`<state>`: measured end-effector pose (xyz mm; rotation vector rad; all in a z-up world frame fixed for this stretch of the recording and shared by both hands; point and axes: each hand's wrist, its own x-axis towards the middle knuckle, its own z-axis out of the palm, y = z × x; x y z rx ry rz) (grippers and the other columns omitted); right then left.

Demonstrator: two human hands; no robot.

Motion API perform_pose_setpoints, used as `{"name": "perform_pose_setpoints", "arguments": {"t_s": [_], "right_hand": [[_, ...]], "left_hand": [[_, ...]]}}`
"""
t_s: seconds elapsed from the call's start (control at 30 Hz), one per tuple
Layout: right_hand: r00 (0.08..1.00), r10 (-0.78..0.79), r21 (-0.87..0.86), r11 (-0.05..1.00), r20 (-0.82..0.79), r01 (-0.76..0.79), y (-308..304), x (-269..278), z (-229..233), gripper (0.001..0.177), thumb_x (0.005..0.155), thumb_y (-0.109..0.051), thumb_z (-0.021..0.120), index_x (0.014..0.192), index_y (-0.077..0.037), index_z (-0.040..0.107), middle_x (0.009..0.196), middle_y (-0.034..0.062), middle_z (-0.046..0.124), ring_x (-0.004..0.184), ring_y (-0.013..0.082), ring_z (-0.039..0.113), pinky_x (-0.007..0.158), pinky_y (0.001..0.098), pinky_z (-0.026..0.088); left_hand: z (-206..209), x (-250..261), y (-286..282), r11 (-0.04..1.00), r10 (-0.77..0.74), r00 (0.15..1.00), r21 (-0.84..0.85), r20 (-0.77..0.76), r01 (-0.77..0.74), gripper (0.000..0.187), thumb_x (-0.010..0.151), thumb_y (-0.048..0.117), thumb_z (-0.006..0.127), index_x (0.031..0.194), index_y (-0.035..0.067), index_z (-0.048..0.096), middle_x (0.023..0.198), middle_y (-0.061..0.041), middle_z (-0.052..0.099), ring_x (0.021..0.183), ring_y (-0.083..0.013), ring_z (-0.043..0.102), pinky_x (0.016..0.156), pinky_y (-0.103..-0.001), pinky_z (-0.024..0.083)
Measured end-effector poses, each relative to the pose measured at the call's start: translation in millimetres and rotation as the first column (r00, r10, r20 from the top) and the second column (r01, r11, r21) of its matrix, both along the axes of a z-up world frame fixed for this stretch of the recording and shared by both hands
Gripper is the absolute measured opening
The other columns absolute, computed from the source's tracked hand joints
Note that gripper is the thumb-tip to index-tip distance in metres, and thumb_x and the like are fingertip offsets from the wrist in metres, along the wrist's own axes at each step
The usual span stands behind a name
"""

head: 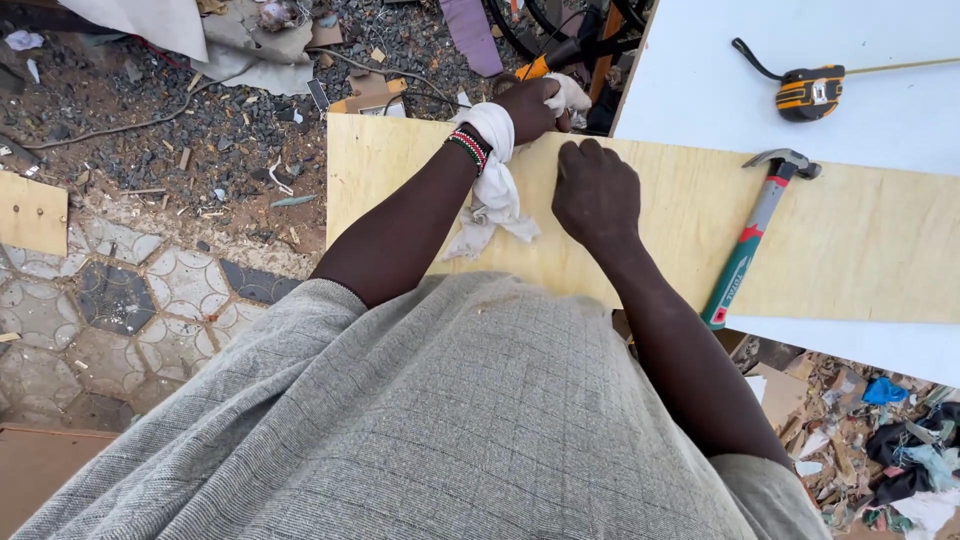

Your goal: Hammering nails into a piece of plywood on a work surface.

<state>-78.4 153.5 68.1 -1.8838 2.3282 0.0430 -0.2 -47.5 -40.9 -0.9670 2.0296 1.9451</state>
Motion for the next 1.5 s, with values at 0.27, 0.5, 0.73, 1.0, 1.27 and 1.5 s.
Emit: {"name": "perform_pose_setpoints", "arguments": {"t_s": [0.27, 0.5, 0.73, 1.0, 1.27, 1.5], "right_hand": [[0.849, -0.356, 0.150, 0.935, 0.392, 0.323, -15, -69, 8, 0.032, 0.122, -0.031, 0.068, 0.096, -0.015, 0.059, 0.091, 0.0071, 0.068, 0.082, 0.0339, 0.062, 0.068, 0.0534, 0.044], [0.989, -0.019, -0.103, 0.994, 0.145, 0.034, -12, -16, 11, 0.022, 0.107, -0.017, 0.067, 0.086, -0.012, 0.061, 0.080, 0.0071, 0.067, 0.063, 0.0343, 0.063, 0.048, 0.0505, 0.037], [0.927, -0.193, -0.158, 0.954, 0.321, 0.253, 101, -44, 46, 0.043, 0.116, -0.010, 0.068, 0.086, -0.014, 0.038, 0.075, 0.0004, 0.039, 0.067, 0.0190, 0.032, 0.060, 0.0418, 0.024], [-0.164, -0.279, 0.266, 0.382, 0.946, 0.885, 97, -20, 34, 0.037, 0.113, -0.016, 0.072, 0.080, -0.015, 0.056, 0.058, -0.0025, 0.038, 0.046, 0.0091, 0.044, 0.043, 0.0245, 0.039], [-0.107, -0.253, 0.209, 0.418, 0.961, 0.884, 103, -30, 17, 0.038, 0.115, -0.018, 0.075, 0.080, -0.012, 0.060, 0.063, -0.0004, 0.042, 0.043, 0.0090, 0.045, 0.037, 0.0251, 0.039], [0.033, -0.273, 0.067, 0.349, 0.962, 0.935, 110, -24, 1, 0.041, 0.113, -0.018, 0.077, 0.077, -0.011, 0.059, 0.054, 0.0015, 0.042, 0.041, 0.0091, 0.047, 0.040, 0.0230, 0.036]], "left_hand": [[13, -8, 5, 1.000, 0.028, 0.999, 0.008, -0.047, -0.027, 0.045, 0.103, 0.004, 0.042, 0.125, 0.016, 0.080, 0.130, -0.003, 0.089, 0.120, -0.0136, 0.089, 0.084, -0.035, 0.062], [11, -4, -1, 0.999, 0.013, 0.999, -0.053, 0.033, -0.011, 0.037, 0.096, 0.017, 0.053, 0.109, 0.025, 0.086, 0.123, 0.001, 0.091, 0.089, -0.0186, 0.075, 0.070, -0.038, 0.055], [-9, -6, 8, 0.975, -0.152, 0.986, -0.177, -0.066, 0.138, 0.035, 0.091, 0.028, 0.078, 0.089, 0.025, 0.043, 0.089, 0.000, 0.061, 0.077, -0.0199, 0.063, 0.065, -0.045, 0.044], [12, -14, 12, 0.949, -0.217, 0.975, -0.226, 0.045, 0.221, 0.057, 0.096, 0.036, 0.089, 0.147, 0.012, 0.082, 0.142, -0.017, 0.084, 0.141, -0.0437, 0.077, 0.118, -0.056, 0.059], [18, -28, 10, 0.975, -0.171, 0.974, -0.117, 0.150, 0.189, 0.077, 0.095, 0.036, 0.097, 0.162, 0.008, 0.072, 0.164, -0.021, 0.074, 0.156, -0.0437, 0.068, 0.127, -0.054, 0.056], [-39, -41, 19, 0.994, -0.039, 0.993, -0.100, 0.109, 0.050, 0.049, 0.092, 0.028, 0.096, 0.138, 0.014, 0.086, 0.147, -0.017, 0.083, 0.144, -0.0452, 0.076, 0.117, -0.054, 0.062]]}}
